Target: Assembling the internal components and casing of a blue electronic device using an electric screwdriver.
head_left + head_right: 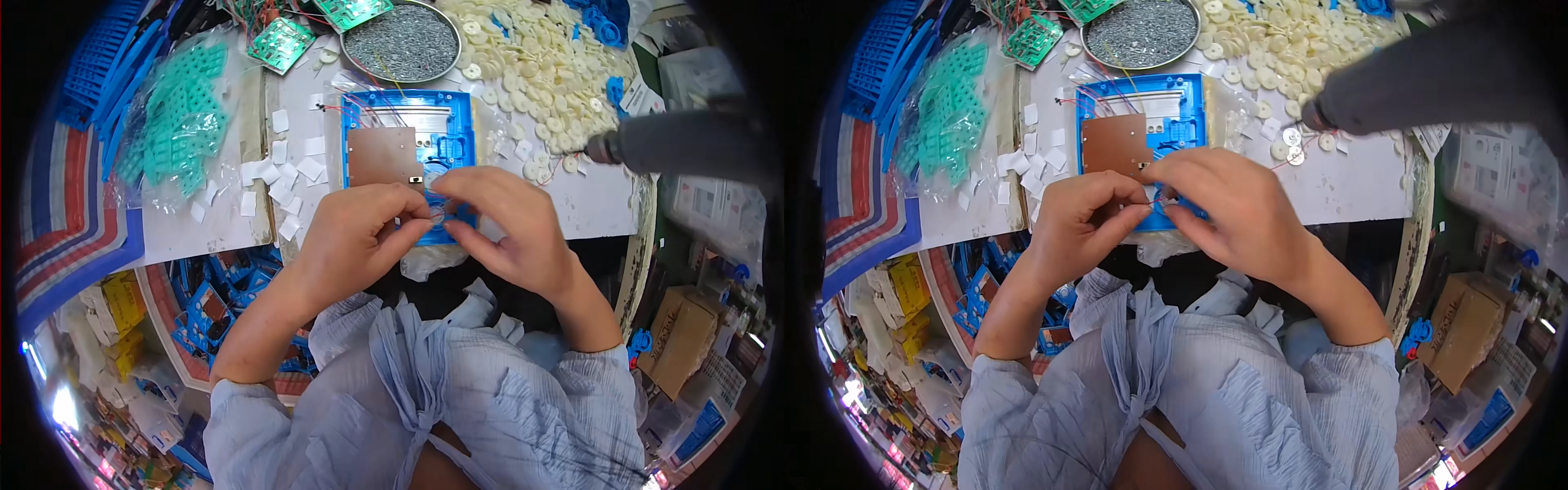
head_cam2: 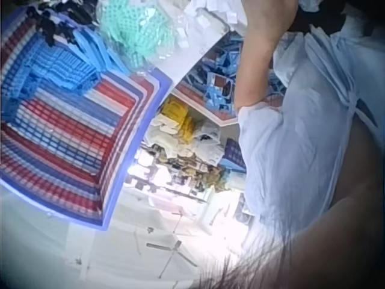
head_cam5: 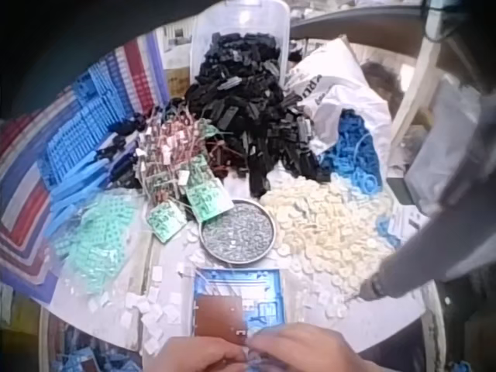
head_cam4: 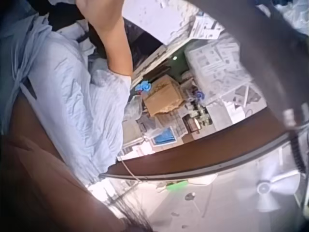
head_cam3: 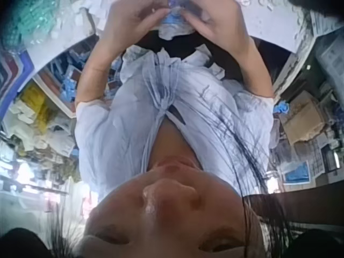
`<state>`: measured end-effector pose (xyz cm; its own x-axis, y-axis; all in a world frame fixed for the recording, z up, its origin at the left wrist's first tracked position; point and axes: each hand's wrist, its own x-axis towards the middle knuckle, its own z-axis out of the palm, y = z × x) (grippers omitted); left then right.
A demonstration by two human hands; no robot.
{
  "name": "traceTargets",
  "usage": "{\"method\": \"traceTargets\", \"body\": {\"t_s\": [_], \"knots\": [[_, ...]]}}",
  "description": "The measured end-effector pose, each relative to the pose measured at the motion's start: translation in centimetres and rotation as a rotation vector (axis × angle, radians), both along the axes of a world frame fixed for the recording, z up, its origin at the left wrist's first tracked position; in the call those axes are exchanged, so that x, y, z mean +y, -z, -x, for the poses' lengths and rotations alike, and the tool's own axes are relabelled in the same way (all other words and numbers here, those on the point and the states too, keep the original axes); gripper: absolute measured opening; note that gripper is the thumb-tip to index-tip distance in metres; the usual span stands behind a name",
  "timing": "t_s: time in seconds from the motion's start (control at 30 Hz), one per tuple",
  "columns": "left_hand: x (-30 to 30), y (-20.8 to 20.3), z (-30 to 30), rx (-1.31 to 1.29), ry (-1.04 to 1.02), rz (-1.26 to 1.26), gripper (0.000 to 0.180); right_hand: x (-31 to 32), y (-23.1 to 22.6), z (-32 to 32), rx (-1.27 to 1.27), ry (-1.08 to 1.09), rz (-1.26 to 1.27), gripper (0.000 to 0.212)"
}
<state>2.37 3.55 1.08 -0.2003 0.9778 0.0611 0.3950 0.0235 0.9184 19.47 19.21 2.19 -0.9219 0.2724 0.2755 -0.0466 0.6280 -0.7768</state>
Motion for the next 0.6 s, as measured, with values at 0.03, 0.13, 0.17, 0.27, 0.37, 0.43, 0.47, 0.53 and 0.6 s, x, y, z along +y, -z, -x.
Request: {"method": "traceTargets", "body": {"t_s": [0.03, 0.13, 0.17, 0.27, 0.37, 0.43, 0.47, 0.53, 0.6], "knots": [[0.1, 0.0, 0.0, -0.016, 0.002, 0.008, 0.009, -0.1, 0.6, 0.0, 0.058, -0.007, -0.083, 0.040], [0.2, -0.1, 0.2, -0.030, 0.023, 0.037, 0.012, -0.3, 0.9, -0.4, 0.040, -0.036, -0.205, 0.035], [0.2, -0.1, 0.3, -0.011, 0.041, 0.049, 0.014, -0.4, 0.9, -0.6, 0.043, -0.002, -0.230, 0.033], [0.2, -0.1, -0.2, 0.200, 0.026, -0.067, 0.028, -0.5, 1.0, -1.3, 0.017, 0.063, -0.313, 0.028], [-0.2, 0.1, -0.3, 0.427, 0.119, -0.169, 0.042, -0.3, 0.4, -2.3, -0.039, 0.032, -0.380, 0.024], [-0.7, 0.4, -0.5, 0.474, 0.196, -0.155, 0.046, -1.0, 0.3, -2.7, -0.030, -0.026, -0.388, 0.021], [-0.8, 0.9, -0.6, 0.486, 0.193, -0.150, 0.044, -1.3, 0.7, -2.9, -0.028, -0.029, -0.421, 0.020], [-0.9, 1.7, -0.6, 0.508, 0.185, -0.138, 0.040, -1.9, 1.8, -3.3, -0.026, -0.036, -0.485, 0.018], [-0.9, 1.9, -0.4, 0.491, 0.172, -0.156, 0.037, -1.4, 1.8, -3.0, -0.044, -0.066, -0.424, 0.017]]}}
